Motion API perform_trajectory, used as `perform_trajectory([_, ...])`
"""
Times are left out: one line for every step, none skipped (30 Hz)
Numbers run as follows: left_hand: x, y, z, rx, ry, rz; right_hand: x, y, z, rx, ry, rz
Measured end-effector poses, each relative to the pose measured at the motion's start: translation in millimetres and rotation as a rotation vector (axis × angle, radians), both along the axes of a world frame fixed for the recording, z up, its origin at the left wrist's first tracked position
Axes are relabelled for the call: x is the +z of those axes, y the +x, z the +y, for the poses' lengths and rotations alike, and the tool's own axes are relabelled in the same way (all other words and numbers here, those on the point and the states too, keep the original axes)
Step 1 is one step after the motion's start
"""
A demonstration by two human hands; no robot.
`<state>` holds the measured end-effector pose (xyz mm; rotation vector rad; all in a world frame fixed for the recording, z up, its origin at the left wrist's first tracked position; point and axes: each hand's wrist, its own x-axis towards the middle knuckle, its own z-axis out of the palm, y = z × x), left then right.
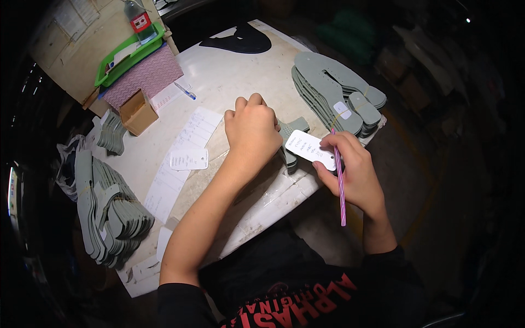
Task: The person writes on small white tags with a pink pen, then attaches them to stacks of grey shoe insoles. They place the tagged insoles into a clear plastic bag and continue the process with additional stacks.
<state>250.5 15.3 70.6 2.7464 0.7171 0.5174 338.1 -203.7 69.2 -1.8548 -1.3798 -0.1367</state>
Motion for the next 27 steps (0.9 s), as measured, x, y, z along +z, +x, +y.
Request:
perform_trajectory([1, 1, 0, 0.001, -0.01, 0.022, 1, 1, 1, -0.007, 0.001, -0.008])
perform_trajectory([2, 1, 1, -0.01, -0.03, 0.048, 2, 2, 2, -0.013, 0.007, -0.022])
perform_trajectory([3, 1, 1, 0.009, -0.078, 0.053, 3, 3, 3, -0.012, -0.006, -0.02])
perform_trajectory([4, 2, 3, 0.013, -0.137, 0.063, 4, 4, 4, -0.013, -0.014, -0.022])
perform_trajectory([5, 2, 4, 0.024, -0.182, 0.058, 5, 6, 4, -0.016, -0.014, -0.033])
perform_trajectory([4, 2, 3, 0.016, -0.175, 0.055, 5, 8, 5, -0.023, -0.02, -0.031])
perform_trajectory([3, 2, 2, 0.019, -0.157, 0.038, 5, 9, 7, -0.027, -0.019, -0.036])
perform_trajectory([1, 1, 0, 0.025, -0.151, 0.038, 5, 11, 8, -0.033, -0.015, -0.04])
perform_trajectory([-1, 0, -3, 0.042, -0.14, 0.01, 5, 12, 9, -0.029, -0.019, -0.052])
perform_trajectory([-3, 0, -6, 0.063, -0.14, 0.0, 4, 13, 11, -0.026, -0.018, -0.063])
perform_trajectory([-5, -1, -10, 0.083, -0.14, -0.01, 4, 15, 12, -0.023, -0.017, -0.073])
perform_trajectory([-8, -2, -13, 0.094, -0.141, -0.013, 4, 17, 14, -0.015, -0.026, -0.069])
perform_trajectory([-10, -2, -15, 0.105, -0.143, -0.016, 5, 18, 15, -0.006, -0.035, -0.065])
perform_trajectory([-12, -3, -17, 0.121, -0.144, -0.021, 5, 20, 17, 0.003, -0.039, -0.06])
perform_trajectory([-14, -3, -19, 0.116, -0.122, -0.024, 6, 22, 19, 0.013, -0.037, -0.068])
perform_trajectory([-16, -3, -20, 0.115, -0.099, -0.028, 7, 24, 20, 0.022, -0.03, -0.074])
perform_trajectory([-19, -3, -20, 0.115, -0.075, -0.028, 8, 26, 22, 0.031, -0.024, -0.08])
perform_trajectory([-21, -3, -20, 0.112, -0.088, -0.028, 10, 27, 22, 0.049, -0.05, -0.063])
perform_trajectory([-24, -4, -20, 0.109, -0.096, -0.026, 11, 28, 23, 0.066, -0.073, -0.049])
perform_trajectory([-26, -4, -20, 0.099, -0.09, -0.043, 12, 29, 24, 0.084, -0.087, -0.032])
perform_trajectory([-29, -5, -21, 0.096, -0.085, -0.045, 13, 30, 25, 0.098, -0.117, -0.01])
perform_trajectory([-32, -6, -21, 0.087, -0.069, -0.067, 14, 31, 25, 0.113, -0.14, 0.014])
perform_trajectory([-35, -7, -22, 0.076, -0.05, -0.089, 14, 32, 26, 0.135, -0.159, 0.039])
perform_trajectory([-38, -7, -23, 0.072, -0.03, -0.107, 14, 34, 26, 0.149, -0.157, 0.023])
perform_trajectory([-41, -8, -24, 0.07, -0.012, -0.125, 13, 35, 26, 0.17, -0.153, 0.008])
perform_trajectory([-43, -8, -25, 0.073, 0.005, -0.138, 12, 38, 26, 0.193, -0.15, -0.004])
perform_trajectory([-46, -8, -25, 0.06, 0.022, -0.158, 11, 40, 27, 0.209, -0.153, 0.004])
